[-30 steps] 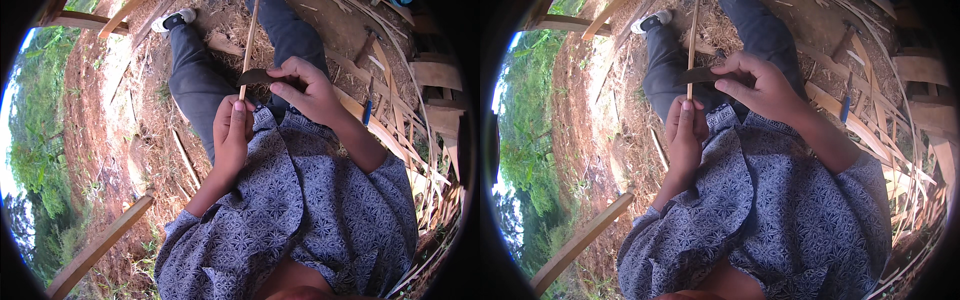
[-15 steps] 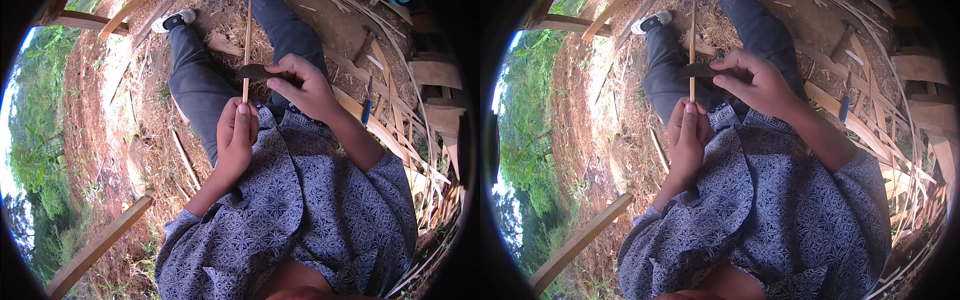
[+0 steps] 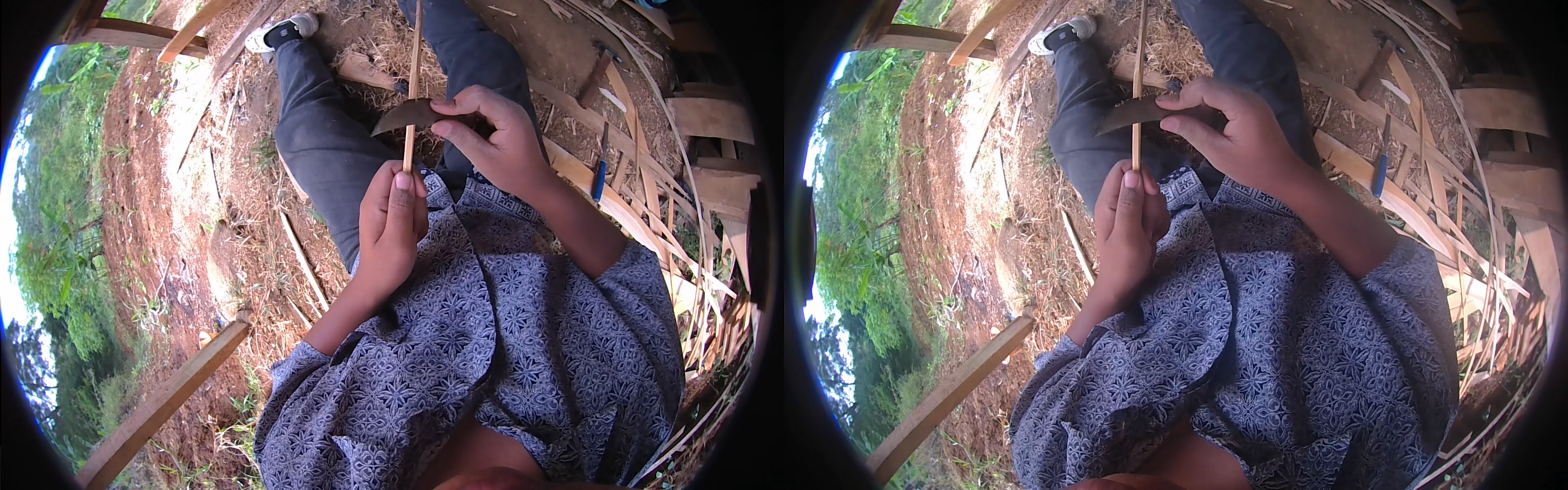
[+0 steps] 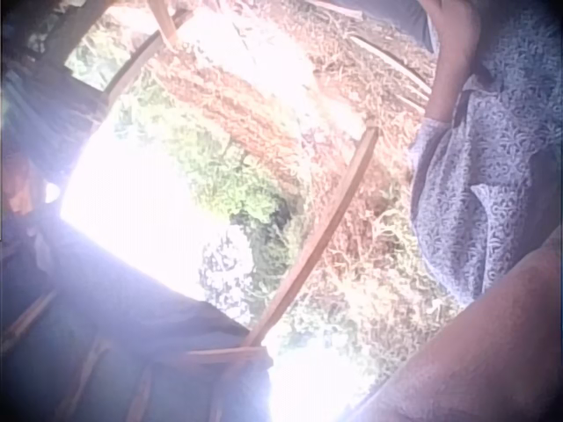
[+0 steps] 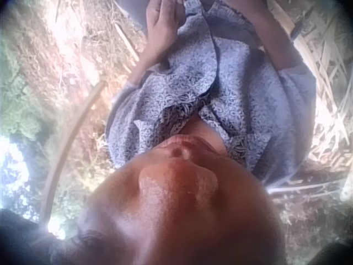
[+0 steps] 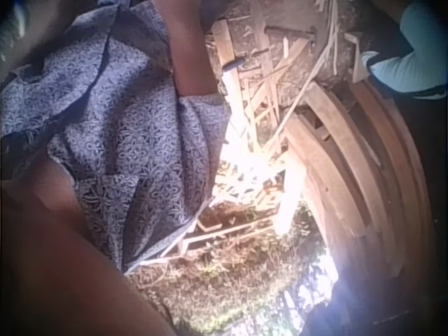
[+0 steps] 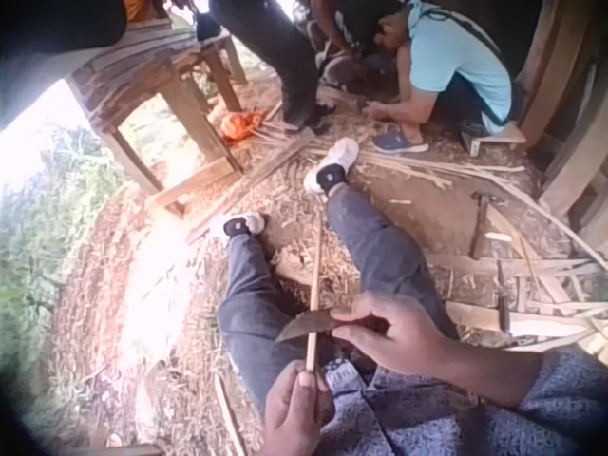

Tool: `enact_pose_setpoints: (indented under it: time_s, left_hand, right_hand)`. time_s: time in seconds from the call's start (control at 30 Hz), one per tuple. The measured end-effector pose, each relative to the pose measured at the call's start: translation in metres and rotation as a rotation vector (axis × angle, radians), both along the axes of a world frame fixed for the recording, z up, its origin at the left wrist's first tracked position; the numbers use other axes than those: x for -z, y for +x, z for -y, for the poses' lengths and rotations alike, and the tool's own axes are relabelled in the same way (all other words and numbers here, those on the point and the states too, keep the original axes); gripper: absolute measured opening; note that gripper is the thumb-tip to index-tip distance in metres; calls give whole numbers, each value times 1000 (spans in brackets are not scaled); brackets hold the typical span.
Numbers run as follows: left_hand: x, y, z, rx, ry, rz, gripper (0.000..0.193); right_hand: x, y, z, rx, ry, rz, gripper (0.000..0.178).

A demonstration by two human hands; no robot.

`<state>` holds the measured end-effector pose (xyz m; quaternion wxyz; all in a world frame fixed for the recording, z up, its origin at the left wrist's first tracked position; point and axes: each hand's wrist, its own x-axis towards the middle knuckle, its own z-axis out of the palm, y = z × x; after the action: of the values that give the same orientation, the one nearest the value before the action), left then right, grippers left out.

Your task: The person sits cross-legged on the ground and uses a curved knife to shave thin strips from a bamboo stick. They hold the stick with their left hand and scrape the blade along its length with their right hand, producing wood shavings that fall onto their lap.

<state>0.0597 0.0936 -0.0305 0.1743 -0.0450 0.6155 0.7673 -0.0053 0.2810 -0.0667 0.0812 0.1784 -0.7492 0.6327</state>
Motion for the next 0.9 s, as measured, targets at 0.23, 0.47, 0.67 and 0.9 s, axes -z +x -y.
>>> enact_pose_setpoints:
  time_s: [0.23, 0.47, 0.67, 0.9]
  left_hand:
    - [0, -1, -1, -15, 9, 21, 30]
    - [-3, 3, -2, 7, 11, -19, 31]
    - [1, 17, 12, -26, -127, -76, 30]
    - [4, 8, 6, -30, -109, -136, 25]
  right_hand:
    - [-1, -1, -1, 96, 34, -6, 20]
    - [18, -16, -21, 299, 33, -179, 20]
    - [21, -50, -91, 608, -206, 69, 28]
    - [-8, 0, -23, 63, -137, 124, 20]
